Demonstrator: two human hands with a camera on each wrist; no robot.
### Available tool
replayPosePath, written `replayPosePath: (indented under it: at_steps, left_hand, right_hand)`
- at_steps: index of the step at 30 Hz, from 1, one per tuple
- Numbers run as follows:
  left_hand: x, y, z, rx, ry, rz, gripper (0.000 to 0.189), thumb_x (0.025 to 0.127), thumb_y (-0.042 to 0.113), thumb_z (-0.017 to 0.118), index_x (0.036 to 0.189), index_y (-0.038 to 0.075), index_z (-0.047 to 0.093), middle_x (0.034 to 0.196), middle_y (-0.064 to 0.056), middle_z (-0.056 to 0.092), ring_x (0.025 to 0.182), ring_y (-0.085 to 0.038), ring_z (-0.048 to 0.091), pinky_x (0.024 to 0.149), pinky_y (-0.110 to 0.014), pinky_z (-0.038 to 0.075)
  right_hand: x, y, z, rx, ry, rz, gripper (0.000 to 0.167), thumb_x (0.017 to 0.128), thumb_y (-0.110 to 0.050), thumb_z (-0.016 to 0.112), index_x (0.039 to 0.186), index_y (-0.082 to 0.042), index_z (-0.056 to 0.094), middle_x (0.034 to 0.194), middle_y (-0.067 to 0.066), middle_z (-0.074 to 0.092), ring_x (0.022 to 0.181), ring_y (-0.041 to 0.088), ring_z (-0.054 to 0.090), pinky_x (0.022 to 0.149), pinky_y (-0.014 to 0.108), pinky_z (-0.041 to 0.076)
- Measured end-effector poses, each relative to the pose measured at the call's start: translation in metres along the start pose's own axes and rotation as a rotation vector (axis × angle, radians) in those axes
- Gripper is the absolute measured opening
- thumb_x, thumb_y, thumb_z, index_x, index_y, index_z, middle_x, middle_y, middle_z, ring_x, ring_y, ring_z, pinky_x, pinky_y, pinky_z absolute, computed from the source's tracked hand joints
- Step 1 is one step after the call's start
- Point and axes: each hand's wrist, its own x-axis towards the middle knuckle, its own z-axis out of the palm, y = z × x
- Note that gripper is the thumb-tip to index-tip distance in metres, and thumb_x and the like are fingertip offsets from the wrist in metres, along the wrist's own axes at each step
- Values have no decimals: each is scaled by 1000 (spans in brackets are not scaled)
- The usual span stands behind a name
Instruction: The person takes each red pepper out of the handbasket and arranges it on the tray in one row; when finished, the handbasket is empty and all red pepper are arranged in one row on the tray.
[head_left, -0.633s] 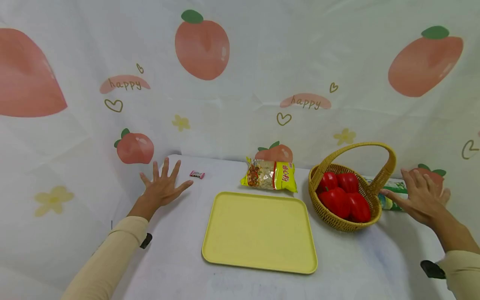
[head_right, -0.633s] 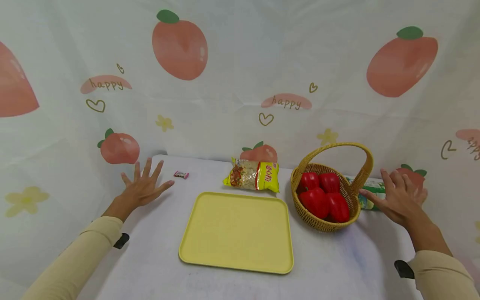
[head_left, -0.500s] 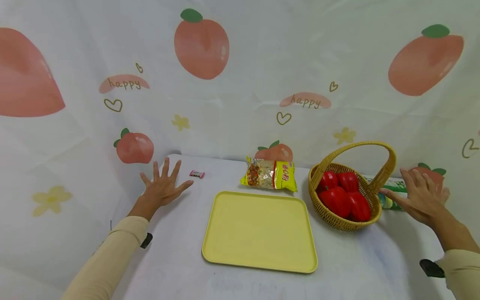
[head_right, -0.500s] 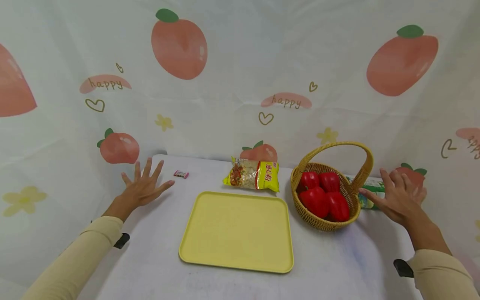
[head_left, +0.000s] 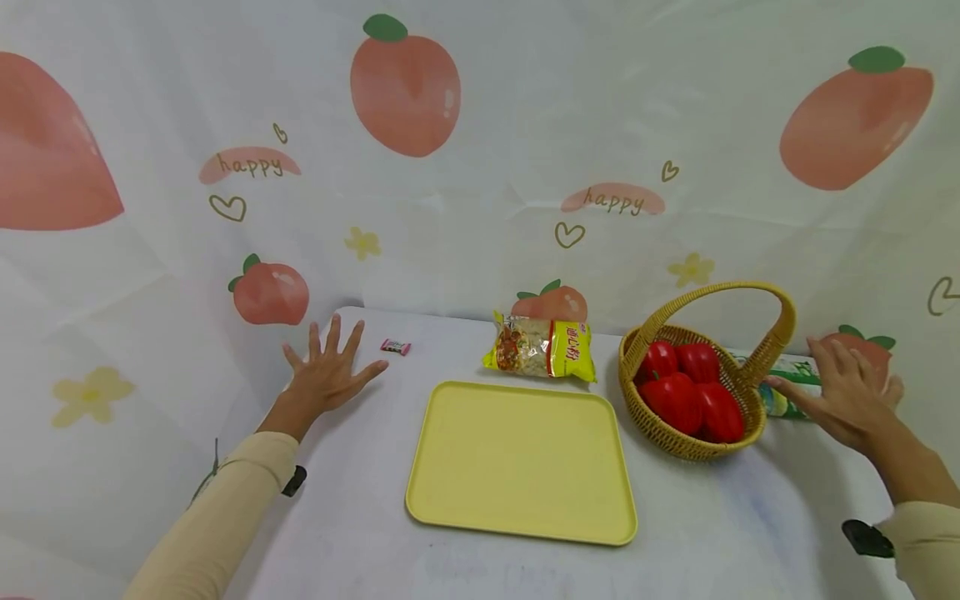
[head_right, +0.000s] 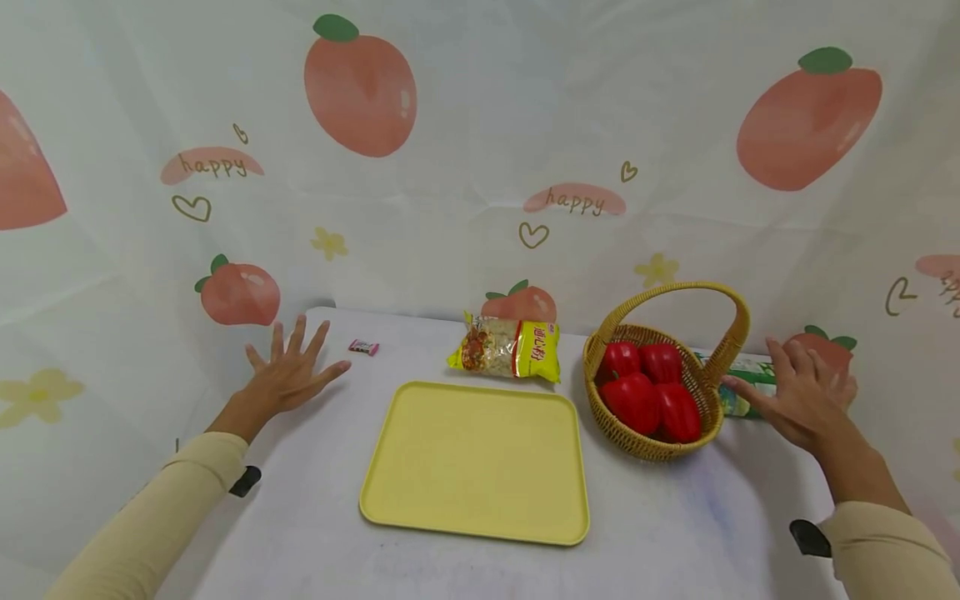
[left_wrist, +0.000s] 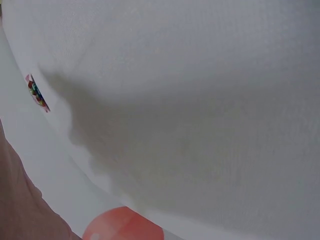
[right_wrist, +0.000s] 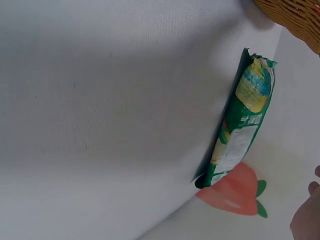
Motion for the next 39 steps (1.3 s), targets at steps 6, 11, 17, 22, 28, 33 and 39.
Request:
replayPosePath:
  at_steps: [6, 11, 17, 22, 28, 33, 39]
  left_hand:
    - [0, 4, 0, -13, 51, 33, 98, 101, 75, 40, 170, 10, 17, 173, -31, 7, 156, -60, 8, 110, -92, 7]
    - [-6, 13, 0, -126, 151, 77, 77, 105, 49, 56, 161, 1, 36, 162, -32, 35, 144, -56, 36, 111, -80, 36]
    - [-21, 35, 2, -386, 168, 105, 56, 104, 23, 64, 150, -5, 51, 145, -29, 56, 129, -46, 59, 108, -63, 52]
    - [-37, 54, -1, -588, 82, 68, 53, 104, 25, 67, 147, -3, 57, 140, -24, 63, 122, -41, 67, 96, -52, 61]
    - [-51, 73, 2, -747, -66, 39, 55, 103, 29, 69, 147, -2, 57, 139, -22, 65, 122, -37, 67, 86, -39, 65]
    - [-56, 84, 11, -817, -132, 10, 57, 102, 27, 71, 148, -3, 56, 139, -22, 64, 127, -39, 66, 84, -39, 66]
    - [-56, 93, 19, -854, -167, -25, 61, 99, 28, 73, 149, -3, 55, 140, -24, 62, 119, -35, 69, 81, -38, 66]
  right_hand:
    - [-2, 0, 1, 30, 54, 1, 98, 102, -59, 51, 166, 3, 7, 165, 42, 5, 151, 65, 2, 100, 94, 5]
    - [-7, -6, 4, 66, 100, -10, 97, 101, -54, 56, 165, 4, 13, 160, 44, 19, 146, 67, 13, 94, 91, 16]
    - [-18, -20, 8, 183, 183, -78, 91, 99, -42, 64, 163, 6, 22, 152, 46, 34, 146, 67, 19, 116, 86, -6]
    - [-28, -43, 11, 299, 331, -144, 77, 94, -27, 76, 156, 6, 43, 140, 41, 52, 139, 45, 45, 133, 45, 12]
    - [-35, -78, 14, 328, 333, -163, 68, 90, -24, 84, 147, 2, 56, 130, 29, 63, 112, -8, 52, 76, -4, 34]
    - [-37, -107, 13, 325, 165, -131, 76, 94, -36, 80, 153, 1, 49, 135, 30, 60, 112, 47, 61, 71, 25, 59]
    - [-33, -131, 19, 337, 74, -126, 84, 94, -44, 78, 157, -2, 44, 145, 32, 53, 124, 52, 52, 85, 68, 60]
